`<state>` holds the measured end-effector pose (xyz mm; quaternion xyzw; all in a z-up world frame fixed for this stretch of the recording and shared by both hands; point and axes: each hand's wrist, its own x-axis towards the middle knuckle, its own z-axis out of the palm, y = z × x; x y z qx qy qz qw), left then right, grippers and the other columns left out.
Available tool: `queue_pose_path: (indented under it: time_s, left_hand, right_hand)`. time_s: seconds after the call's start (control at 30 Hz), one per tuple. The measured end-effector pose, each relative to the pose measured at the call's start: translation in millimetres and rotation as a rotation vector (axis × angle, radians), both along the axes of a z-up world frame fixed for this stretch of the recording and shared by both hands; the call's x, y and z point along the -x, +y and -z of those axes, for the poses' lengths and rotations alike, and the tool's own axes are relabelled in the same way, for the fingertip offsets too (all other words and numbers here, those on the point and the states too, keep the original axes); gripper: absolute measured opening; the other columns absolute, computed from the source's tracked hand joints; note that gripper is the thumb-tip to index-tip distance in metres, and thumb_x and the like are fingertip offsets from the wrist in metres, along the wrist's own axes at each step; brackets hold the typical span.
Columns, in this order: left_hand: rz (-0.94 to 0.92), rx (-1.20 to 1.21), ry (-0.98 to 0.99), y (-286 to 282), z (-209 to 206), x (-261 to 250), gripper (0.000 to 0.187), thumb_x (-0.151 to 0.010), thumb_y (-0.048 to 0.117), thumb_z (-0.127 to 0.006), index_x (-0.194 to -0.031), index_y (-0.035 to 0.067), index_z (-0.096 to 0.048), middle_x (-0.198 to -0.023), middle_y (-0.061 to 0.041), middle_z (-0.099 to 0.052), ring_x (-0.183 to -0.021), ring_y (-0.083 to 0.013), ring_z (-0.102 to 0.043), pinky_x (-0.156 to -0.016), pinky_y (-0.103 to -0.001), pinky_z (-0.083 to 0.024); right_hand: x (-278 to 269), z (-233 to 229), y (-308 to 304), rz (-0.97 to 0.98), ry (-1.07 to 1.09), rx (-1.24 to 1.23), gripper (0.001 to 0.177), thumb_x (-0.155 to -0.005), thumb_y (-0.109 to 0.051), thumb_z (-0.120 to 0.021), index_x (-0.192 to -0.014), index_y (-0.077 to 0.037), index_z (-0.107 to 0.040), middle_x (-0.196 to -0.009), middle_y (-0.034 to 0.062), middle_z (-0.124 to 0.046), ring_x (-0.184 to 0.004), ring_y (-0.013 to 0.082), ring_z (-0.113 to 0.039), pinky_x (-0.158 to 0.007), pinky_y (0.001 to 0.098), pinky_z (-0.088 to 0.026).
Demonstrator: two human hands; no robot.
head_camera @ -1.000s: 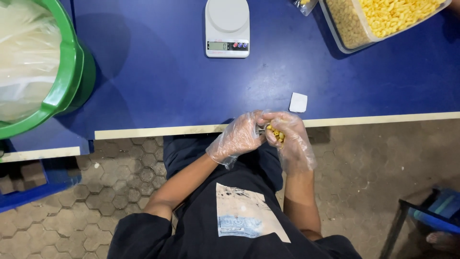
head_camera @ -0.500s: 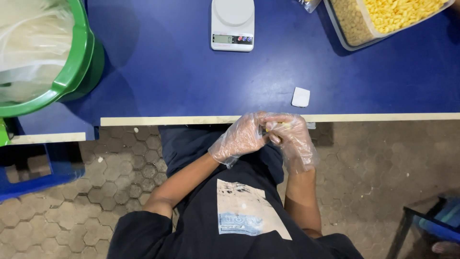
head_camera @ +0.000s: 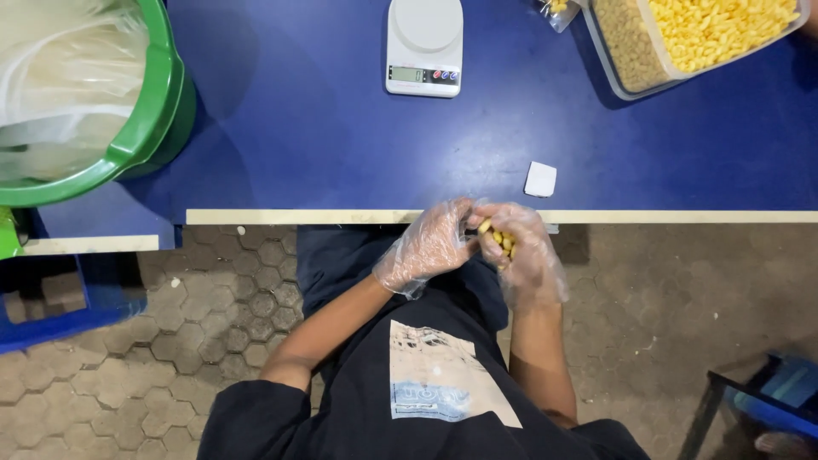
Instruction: Picking up small yellow snack items and placing them into small plastic bags for weighing and packaging.
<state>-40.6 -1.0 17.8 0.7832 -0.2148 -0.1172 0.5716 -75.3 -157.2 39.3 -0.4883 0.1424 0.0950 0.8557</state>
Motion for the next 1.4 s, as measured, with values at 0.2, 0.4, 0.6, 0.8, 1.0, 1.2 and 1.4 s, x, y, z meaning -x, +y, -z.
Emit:
queue_pose_path:
  time_s: [0.2,0.4,0.6,0.8,1.0,1.2,1.4]
  left_hand:
    - [-0.062,0.076,0.007,-1,-1,-2,0.028,-0.076,0.018,-0.078,-0.087,0.011,-0.054,-0.08,-0.016,-0.062,-0.088,-0.0432,-0.067,-0.069,-0.049,-0.055]
    - [-0.046,0.067,0.019,6,-2,-4,0.026,-0.079,0.021,-0.075,-0.098,0.011,-0.06,-0.081,-0.012,-0.063,-0.082,-0.0392,-0.068,-0.071,-0.047,-0.056]
    - [-0.221,-0.022,-0.478,16,36,-22,0.045,-0.084,0.051,-0.074,-0.116,0.023,-0.059,-0.094,0.001,-0.059,-0.09,-0.0251,-0.065,-0.08,-0.04,-0.055]
    - [-0.315,-0.068,-0.641,23,48,-34,0.052,-0.094,0.055,-0.063,-0.132,0.019,-0.058,-0.103,-0.001,-0.06,-0.096,-0.0232,-0.064,-0.092,-0.04,-0.049]
    - [-0.3,0.032,-0.535,18,84,-39,0.037,-0.087,0.033,-0.078,-0.119,0.018,-0.066,-0.08,0.001,-0.055,-0.072,-0.0221,-0.061,-0.078,-0.034,-0.052]
    - [-0.252,0.02,-0.604,7,79,-46,0.032,-0.092,0.035,-0.072,-0.118,0.018,-0.066,-0.078,0.0,-0.053,-0.068,-0.0233,-0.06,-0.073,-0.038,-0.053]
    - [-0.332,0.045,-0.634,-1,56,-48,0.034,-0.102,0.042,-0.054,-0.118,0.015,-0.067,-0.077,-0.001,-0.051,-0.066,-0.0242,-0.058,-0.072,-0.037,-0.053]
  right_hand:
    - [-8,-28,23,0.046,0.014,0.24,0.019,-0.094,0.005,-0.056,-0.108,0.012,-0.066,-0.047,0.0085,-0.042,-0.038,0.0075,-0.032,-0.039,0.0173,-0.022]
    - [-15,-15,26,0.119,0.006,0.227,0.019,-0.09,0.004,-0.069,-0.108,0.009,-0.069,-0.05,0.0117,-0.049,-0.038,0.0074,-0.037,-0.037,0.0188,-0.027]
    - [-18,32,-12,0.043,0.06,-0.42,0.038,-0.098,-0.024,-0.056,-0.124,0.001,-0.067,-0.112,0.0203,-0.068,-0.068,0.0187,-0.055,-0.045,0.0194,-0.04]
    - [-17,16,-3,0.164,0.194,-0.424,0.044,-0.094,-0.024,-0.054,-0.131,-0.001,-0.062,-0.117,0.024,-0.068,-0.078,0.0299,-0.065,-0.045,0.024,-0.041]
    - [-8,57,-13,0.111,0.112,-0.457,0.048,-0.085,-0.024,-0.058,-0.125,0.0,-0.066,-0.112,0.0241,-0.068,-0.065,0.0252,-0.055,-0.038,0.0217,-0.035]
    - [-16,77,-11,0.092,0.119,-0.313,0.035,-0.091,-0.014,-0.05,-0.119,0.001,-0.066,-0.101,0.0215,-0.068,-0.054,0.0168,-0.047,-0.035,0.017,-0.032]
    - [-28,80,0,0.074,0.09,-0.301,0.03,-0.094,-0.009,-0.05,-0.116,0.005,-0.063,-0.096,0.0262,-0.064,-0.05,0.0168,-0.045,-0.034,0.018,-0.033]
